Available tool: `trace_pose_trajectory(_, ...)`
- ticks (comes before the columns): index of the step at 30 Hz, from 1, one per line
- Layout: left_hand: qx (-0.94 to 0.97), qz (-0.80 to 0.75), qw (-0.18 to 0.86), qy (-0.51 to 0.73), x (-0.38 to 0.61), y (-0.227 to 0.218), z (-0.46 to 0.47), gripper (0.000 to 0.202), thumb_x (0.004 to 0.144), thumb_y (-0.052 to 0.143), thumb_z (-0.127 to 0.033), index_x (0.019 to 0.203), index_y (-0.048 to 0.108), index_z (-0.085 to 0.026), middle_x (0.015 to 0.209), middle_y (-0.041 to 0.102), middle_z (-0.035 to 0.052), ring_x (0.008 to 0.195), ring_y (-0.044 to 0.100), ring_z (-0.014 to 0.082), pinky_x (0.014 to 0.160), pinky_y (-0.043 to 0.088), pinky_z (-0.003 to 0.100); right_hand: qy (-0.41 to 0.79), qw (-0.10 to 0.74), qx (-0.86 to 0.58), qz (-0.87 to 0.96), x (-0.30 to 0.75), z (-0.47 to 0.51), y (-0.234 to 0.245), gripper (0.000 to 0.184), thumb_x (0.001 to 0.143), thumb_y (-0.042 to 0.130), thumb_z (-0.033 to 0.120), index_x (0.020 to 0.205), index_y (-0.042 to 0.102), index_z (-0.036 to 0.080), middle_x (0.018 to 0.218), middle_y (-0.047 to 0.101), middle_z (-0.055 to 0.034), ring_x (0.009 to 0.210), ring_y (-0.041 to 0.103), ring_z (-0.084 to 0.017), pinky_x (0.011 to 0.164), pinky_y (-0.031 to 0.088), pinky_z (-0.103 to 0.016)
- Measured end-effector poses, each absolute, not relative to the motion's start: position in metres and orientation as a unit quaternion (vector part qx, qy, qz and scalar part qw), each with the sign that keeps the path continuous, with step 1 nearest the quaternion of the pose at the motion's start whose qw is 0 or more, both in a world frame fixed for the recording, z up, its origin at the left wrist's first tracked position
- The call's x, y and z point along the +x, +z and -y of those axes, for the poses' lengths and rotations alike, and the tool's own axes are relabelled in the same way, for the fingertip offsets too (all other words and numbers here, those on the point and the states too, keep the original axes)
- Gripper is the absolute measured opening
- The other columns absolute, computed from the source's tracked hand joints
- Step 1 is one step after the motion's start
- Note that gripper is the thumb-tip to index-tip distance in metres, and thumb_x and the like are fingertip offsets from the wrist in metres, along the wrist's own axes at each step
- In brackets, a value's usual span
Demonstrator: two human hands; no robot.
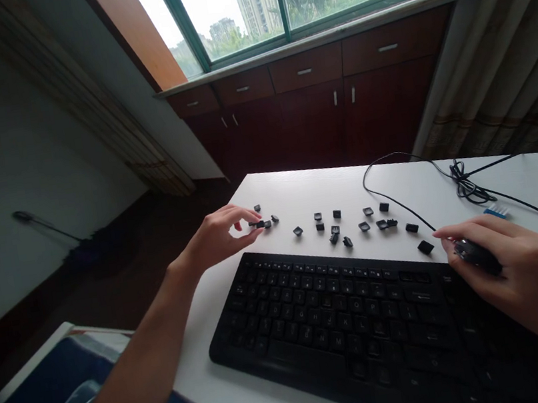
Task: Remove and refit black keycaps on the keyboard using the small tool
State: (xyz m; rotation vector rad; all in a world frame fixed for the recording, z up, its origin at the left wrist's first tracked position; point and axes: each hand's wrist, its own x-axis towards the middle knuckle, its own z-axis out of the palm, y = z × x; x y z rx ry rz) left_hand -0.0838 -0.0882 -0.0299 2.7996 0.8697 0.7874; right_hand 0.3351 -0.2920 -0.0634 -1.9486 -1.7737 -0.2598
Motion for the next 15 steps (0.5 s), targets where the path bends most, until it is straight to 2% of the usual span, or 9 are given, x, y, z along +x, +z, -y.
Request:
trace_pose_trajectory(4,0.924,-0.264,0.067,0.268,-0.072,-0.030,0.097,0.009,0.089,0.069,-0.024,0.096,0.069,-0.018,0.092,0.071,0.0032,0.076,0.064,0.0129,0.076,0.056,0.028,-0.102,0.205,-0.713,0.663,0.335,0.294,-0.058,0.041,0.089,0.046,0.065,0.111,0.066,0.037,0.115,0.072,0.0045,0.083,0.072,-0.026,0.065,0.055,-0.039)
trace_pose_trajectory(8,0.929,-0.205,0.114,0.286,-0.055,-0.027,0.112,0.019,0.092,0.068,-0.025,0.111,0.071,-0.020,0.101,0.070,0.0056,0.084,0.066,0.0133,0.080,0.056,0.028,-0.098,0.189,-0.715,0.666,0.332,0.295,-0.050,0.035,0.091,0.049,0.057,0.111,0.066,0.034,0.115,0.072,0.0028,0.083,0.072,-0.025,0.064,0.054,-0.038)
trace_pose_trajectory(12,0.917,-0.164,0.223,0.286,-0.040,-0.027,0.129,0.016,0.088,0.074,-0.029,0.101,0.075,-0.020,0.100,0.072,0.0068,0.085,0.068,0.0145,0.075,0.059,0.027,-0.107,0.191,-0.708,0.671,0.330,0.293,-0.047,0.033,0.091,0.051,0.053,0.111,0.068,0.033,0.114,0.073,0.0018,0.082,0.071,-0.024,0.069,0.053,-0.037)
trace_pose_trajectory(15,0.899,-0.142,0.312,0.274,-0.032,-0.029,0.139,0.009,0.089,0.072,-0.025,0.094,0.076,-0.019,0.103,0.073,0.0072,0.083,0.070,0.0139,0.075,0.061,0.027,-0.103,0.197,-0.707,0.671,0.330,0.292,-0.047,0.031,0.091,0.053,0.050,0.111,0.069,0.032,0.111,0.073,0.0011,0.084,0.071,-0.024,0.074,0.053,-0.036)
